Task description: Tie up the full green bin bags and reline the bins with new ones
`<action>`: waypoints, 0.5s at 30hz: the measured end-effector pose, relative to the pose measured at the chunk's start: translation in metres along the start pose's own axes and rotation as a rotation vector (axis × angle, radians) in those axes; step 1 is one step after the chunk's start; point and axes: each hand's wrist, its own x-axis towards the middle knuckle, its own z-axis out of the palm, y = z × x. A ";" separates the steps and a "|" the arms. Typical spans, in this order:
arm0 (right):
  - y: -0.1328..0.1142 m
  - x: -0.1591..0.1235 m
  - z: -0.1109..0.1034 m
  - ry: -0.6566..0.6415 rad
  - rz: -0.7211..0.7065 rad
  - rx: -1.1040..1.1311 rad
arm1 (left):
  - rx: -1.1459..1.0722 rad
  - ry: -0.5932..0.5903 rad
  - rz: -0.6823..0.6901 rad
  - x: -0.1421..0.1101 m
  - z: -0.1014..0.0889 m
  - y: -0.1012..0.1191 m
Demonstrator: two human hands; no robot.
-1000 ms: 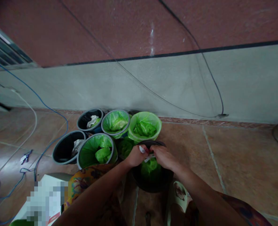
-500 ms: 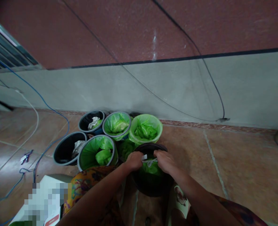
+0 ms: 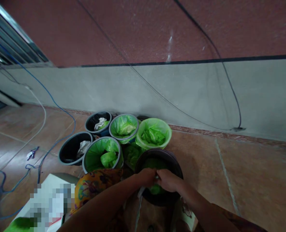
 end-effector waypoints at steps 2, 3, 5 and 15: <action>0.000 0.000 -0.002 0.028 -0.016 -0.032 | 0.057 0.017 0.001 0.002 -0.003 -0.002; 0.001 0.001 -0.003 0.052 -0.023 -0.046 | 0.072 0.034 -0.009 0.002 -0.005 -0.002; 0.006 0.004 -0.006 0.127 -0.035 -0.055 | 0.067 0.072 -0.044 0.003 -0.010 -0.001; 0.043 0.037 -0.060 0.619 0.398 -0.055 | -0.089 0.084 -0.144 0.015 -0.014 -0.001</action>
